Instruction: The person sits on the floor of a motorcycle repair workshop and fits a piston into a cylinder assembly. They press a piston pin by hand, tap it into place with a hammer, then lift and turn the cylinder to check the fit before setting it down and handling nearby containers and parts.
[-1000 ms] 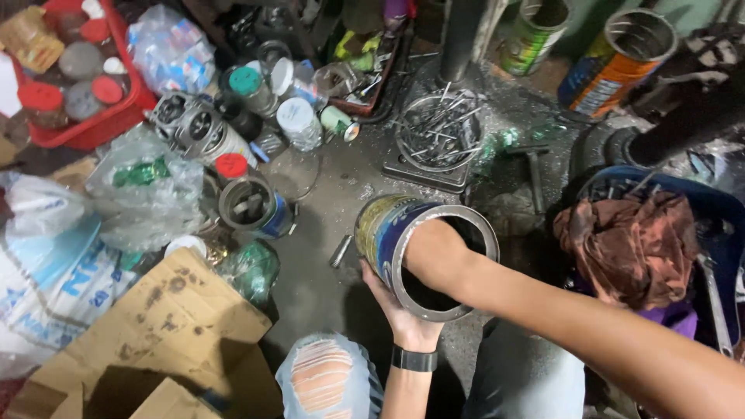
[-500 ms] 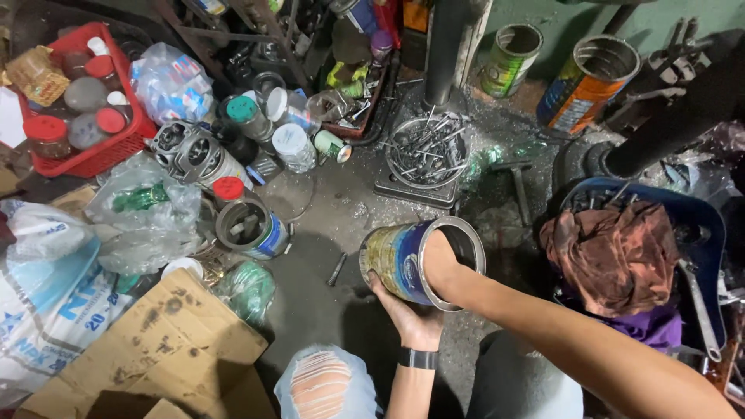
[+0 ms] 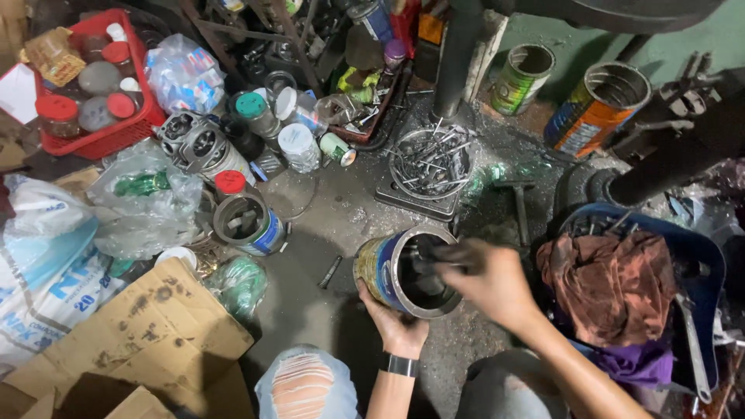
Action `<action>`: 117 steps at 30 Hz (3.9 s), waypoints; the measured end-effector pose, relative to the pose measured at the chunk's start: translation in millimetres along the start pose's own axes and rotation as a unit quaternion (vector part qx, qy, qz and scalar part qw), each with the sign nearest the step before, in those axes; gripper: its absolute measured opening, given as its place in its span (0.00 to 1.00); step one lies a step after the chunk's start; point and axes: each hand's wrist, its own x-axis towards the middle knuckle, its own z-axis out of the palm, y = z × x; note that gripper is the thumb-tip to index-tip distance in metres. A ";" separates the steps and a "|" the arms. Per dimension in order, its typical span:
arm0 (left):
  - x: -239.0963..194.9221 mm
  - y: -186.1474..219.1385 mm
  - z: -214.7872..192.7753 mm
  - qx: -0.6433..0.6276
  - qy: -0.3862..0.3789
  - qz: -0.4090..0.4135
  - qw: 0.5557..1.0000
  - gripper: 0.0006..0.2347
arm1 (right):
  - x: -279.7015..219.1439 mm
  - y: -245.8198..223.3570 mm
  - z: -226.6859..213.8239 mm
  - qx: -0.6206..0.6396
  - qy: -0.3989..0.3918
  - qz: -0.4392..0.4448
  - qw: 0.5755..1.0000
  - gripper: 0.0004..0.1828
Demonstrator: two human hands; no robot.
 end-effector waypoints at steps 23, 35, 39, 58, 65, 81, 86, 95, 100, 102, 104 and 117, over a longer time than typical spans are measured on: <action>119.8 7.3 58.3 0.820 -0.168 0.145 0.528 0.36 | 36.0 173.4 18.6 0.293 0.149 0.228 0.916 0.12; 137.7 112.9 83.1 0.662 -0.082 -0.046 0.743 0.23 | 66.3 105.9 54.1 0.249 0.024 0.154 0.956 0.27; 157.3 174.0 74.0 0.571 -0.082 -0.058 0.815 0.21 | 40.2 168.0 63.0 0.190 0.041 0.215 0.957 0.27; 388.6 321.6 -8.7 0.297 0.071 0.167 0.937 0.15 | -112.0 302.9 231.6 0.093 -0.133 0.408 0.898 0.18; 117.5 139.1 24.2 0.712 -0.179 0.306 0.606 0.13 | -43.7 157.1 154.3 0.103 -0.137 0.347 0.922 0.13; 120.2 100.5 -16.2 0.755 -0.279 0.243 0.541 0.11 | -10.9 106.6 161.7 0.241 -0.043 0.355 0.902 0.45; 190.2 99.0 -106.6 0.716 -0.136 0.319 0.606 0.09 | -28.0 116.0 225.3 0.263 -0.114 0.379 0.880 0.72; 154.8 101.8 -80.1 0.749 0.003 0.234 0.620 0.10 | -1.4 135.6 216.5 0.328 -0.071 0.396 0.855 0.71; 182.7 86.7 -84.0 0.620 -0.151 0.234 0.734 0.09 | -38.6 154.3 235.2 0.343 -0.075 0.316 0.881 0.69; 183.8 77.1 -81.4 0.597 -0.194 0.213 0.749 0.09 | -51.3 166.9 244.4 0.352 -0.064 0.294 0.886 0.68; 186.1 67.0 -80.5 0.625 -0.209 0.194 0.727 0.09 | -62.1 179.6 254.5 0.395 -0.042 0.337 0.854 0.69; 178.4 61.0 -46.3 0.723 -0.280 0.127 0.619 0.09 | -95.4 184.9 269.0 0.494 -0.009 0.375 0.785 0.63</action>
